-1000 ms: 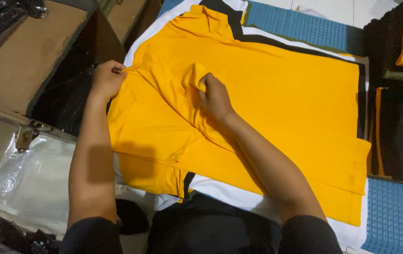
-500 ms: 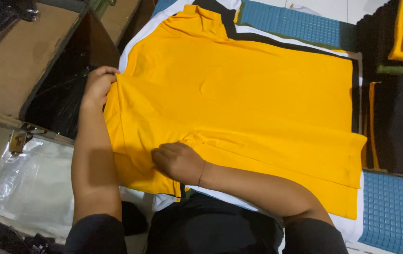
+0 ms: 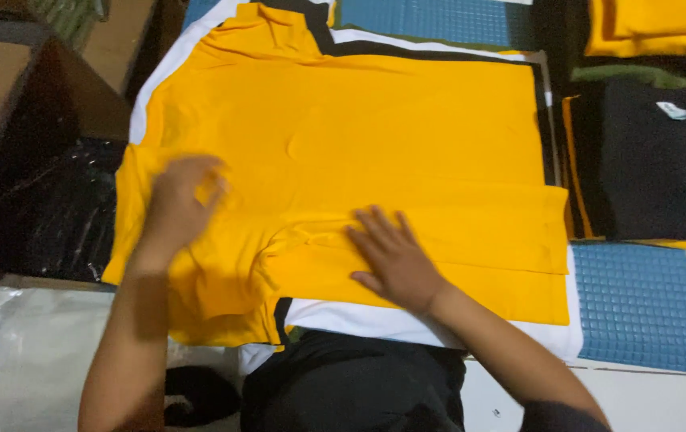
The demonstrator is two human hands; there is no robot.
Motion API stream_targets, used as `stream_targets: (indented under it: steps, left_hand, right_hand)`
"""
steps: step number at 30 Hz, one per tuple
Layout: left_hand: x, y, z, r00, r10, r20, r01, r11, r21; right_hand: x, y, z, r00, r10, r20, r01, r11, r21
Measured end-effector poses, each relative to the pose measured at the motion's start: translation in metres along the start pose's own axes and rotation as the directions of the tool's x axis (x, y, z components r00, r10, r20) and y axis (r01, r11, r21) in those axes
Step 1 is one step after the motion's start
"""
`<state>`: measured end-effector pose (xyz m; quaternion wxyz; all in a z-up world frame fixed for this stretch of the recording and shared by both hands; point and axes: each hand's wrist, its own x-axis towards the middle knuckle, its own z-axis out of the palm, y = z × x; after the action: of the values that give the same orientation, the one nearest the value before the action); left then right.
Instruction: Folding and stacking t-shirts on a flat surface in a stockroom.
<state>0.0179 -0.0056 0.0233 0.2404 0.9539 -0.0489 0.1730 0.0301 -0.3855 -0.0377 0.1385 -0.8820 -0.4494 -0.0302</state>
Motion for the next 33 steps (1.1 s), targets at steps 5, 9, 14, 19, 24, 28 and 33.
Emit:
stream_targets:
  steps: [5, 9, 14, 19, 24, 28, 33]
  left_hand:
    - [-0.055, 0.072, 0.044, 0.929, 0.153, 0.337, -0.168, 0.986, 0.018]
    - [-0.069, 0.076, 0.058, 0.964, 0.098, 0.249, -0.116, 0.991, 0.062]
    - [-0.067, 0.059, 0.058, 0.985, 0.084, 0.148, -0.079, 0.996, -0.039]
    - [-0.065, 0.054, 0.051, 0.985, 0.042, 0.168, -0.017, 0.989, -0.147]
    - [-0.064, 0.055, 0.048, 0.964, 0.022, 0.264, 0.002, 0.996, -0.09]
    - [-0.039, 0.058, 0.035, 0.934, -0.003, 0.357, 0.044, 0.993, -0.105]
    - [0.021, 0.075, 0.028, 0.829, 0.008, 0.559, 0.026, 0.998, -0.053]
  right_hand:
    - [-0.068, 0.035, -0.032, 0.953, 0.248, -0.172, -0.263, 0.962, -0.072]
    - [-0.121, 0.063, -0.042, 0.817, 0.502, -0.284, -0.55, 0.826, -0.12]
    - [-0.169, 0.107, -0.039, 0.777, 0.535, -0.331, -0.604, 0.782, -0.153]
    - [-0.187, 0.104, -0.039, 0.788, 0.415, -0.455, -0.573, 0.764, -0.297]
    - [-0.182, 0.081, -0.047, 0.778, 0.532, -0.335, -0.605, 0.778, -0.17]
    - [-0.16, 0.067, -0.083, 0.752, 0.622, -0.218, -0.648, 0.758, -0.075]
    - [-0.074, 0.059, -0.092, 0.834, 0.522, -0.18, -0.519, 0.852, 0.067]
